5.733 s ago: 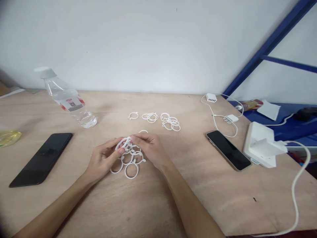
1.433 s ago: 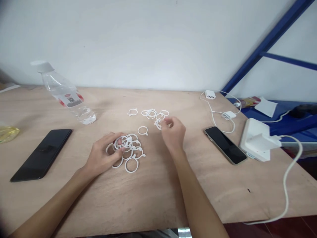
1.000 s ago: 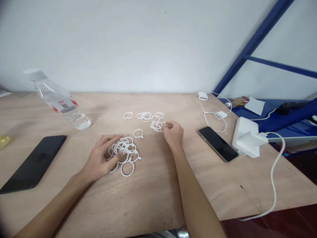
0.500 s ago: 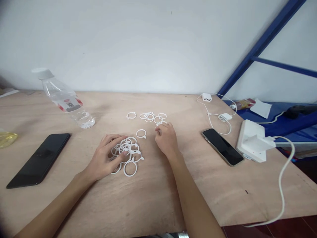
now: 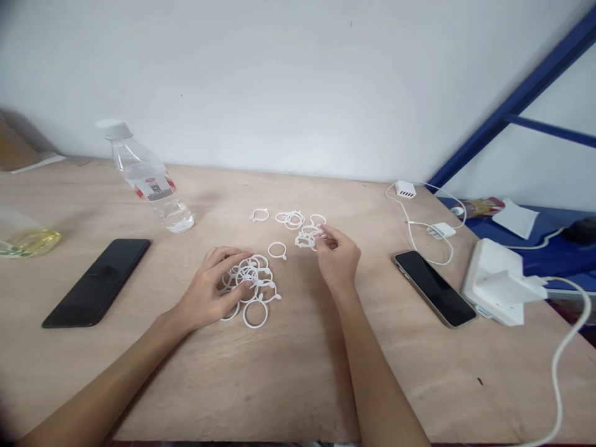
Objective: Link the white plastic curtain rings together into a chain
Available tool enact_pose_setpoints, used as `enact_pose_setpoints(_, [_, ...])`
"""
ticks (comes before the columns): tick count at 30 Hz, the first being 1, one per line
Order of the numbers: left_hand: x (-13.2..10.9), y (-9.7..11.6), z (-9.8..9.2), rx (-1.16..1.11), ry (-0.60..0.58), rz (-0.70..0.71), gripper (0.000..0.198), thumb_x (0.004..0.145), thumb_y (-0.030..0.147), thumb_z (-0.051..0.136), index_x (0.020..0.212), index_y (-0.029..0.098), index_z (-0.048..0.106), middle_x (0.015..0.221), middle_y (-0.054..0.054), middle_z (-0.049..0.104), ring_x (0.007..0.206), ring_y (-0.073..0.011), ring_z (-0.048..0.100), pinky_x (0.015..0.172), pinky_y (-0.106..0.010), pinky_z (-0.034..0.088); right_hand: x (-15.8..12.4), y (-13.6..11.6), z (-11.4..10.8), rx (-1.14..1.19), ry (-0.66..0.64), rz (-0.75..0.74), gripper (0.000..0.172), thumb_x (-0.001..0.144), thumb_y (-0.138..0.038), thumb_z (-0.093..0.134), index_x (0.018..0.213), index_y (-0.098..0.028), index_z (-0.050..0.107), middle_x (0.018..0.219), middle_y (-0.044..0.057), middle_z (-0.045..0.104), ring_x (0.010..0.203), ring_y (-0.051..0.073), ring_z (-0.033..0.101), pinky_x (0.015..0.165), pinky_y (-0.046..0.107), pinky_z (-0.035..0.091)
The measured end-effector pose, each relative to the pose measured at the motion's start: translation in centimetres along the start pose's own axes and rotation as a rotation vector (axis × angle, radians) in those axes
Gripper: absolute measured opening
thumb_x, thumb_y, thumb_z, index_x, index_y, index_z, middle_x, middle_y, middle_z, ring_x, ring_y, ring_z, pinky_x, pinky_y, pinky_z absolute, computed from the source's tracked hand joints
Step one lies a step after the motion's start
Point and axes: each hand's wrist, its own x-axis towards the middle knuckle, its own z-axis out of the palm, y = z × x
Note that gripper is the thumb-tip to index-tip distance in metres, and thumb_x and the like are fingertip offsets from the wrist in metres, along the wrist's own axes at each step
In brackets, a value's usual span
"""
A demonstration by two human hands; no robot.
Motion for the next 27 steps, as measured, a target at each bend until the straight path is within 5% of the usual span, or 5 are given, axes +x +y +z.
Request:
enact_pose_setpoints(4, [0.0, -0.1, 0.1, -0.006, 0.007, 0.014, 0.039, 0.082, 0.023, 0.059, 0.120, 0.019, 0.059, 0.114, -0.009, 0.059, 0.108, -0.0255, 0.052, 0.096, -0.044, 0.043, 1.0, 0.7, -0.8, 0.124, 0.159, 0.081, 0.038, 0.060, -0.028, 0.072, 0.094, -0.012, 0.072, 0.083, 0.009, 0.070, 0.072, 0.019, 0.063, 0.073, 0.035, 0.051])
enact_pose_setpoints(9, [0.0, -0.1, 0.1, -0.006, 0.006, 0.010, 0.039, 0.082, 0.024, 0.059, 0.120, 0.020, 0.059, 0.113, -0.008, 0.059, 0.108, -0.0250, 0.052, 0.095, -0.043, 0.043, 1.6, 1.0, -1.9, -0.240, 0.303, -0.050, 0.030, 0.063, -0.021, 0.063, 0.091, -0.015, 0.072, 0.087, 0.008, 0.066, 0.068, 0.018, 0.055, 0.078, 0.038, 0.048])
enact_pose_setpoints(21, [-0.1, -0.1, 0.2, 0.000, 0.002, 0.013, 0.039, 0.081, 0.023, 0.059, 0.120, 0.019, 0.059, 0.114, -0.008, 0.059, 0.107, -0.0249, 0.053, 0.095, -0.043, 0.043, 0.7, 1.9, -1.0, -0.511, -0.151, -0.185, 0.031, 0.055, -0.006, 0.045, 0.071, -0.017, 0.070, 0.076, 0.006, 0.064, 0.069, 0.019, 0.055, 0.075, 0.034, 0.044])
enact_pose_setpoints(27, [-0.1, -0.1, 0.2, -0.006, -0.006, 0.012, 0.038, 0.082, 0.023, 0.059, 0.119, 0.018, 0.058, 0.114, -0.008, 0.059, 0.107, -0.0245, 0.052, 0.096, -0.042, 0.043, 0.6, 1.0, -1.0, -0.346, -0.036, -0.124, 0.026, 0.059, -0.011, 0.052, 0.074, -0.017, 0.072, 0.076, 0.005, 0.067, 0.068, 0.018, 0.058, 0.075, 0.035, 0.047])
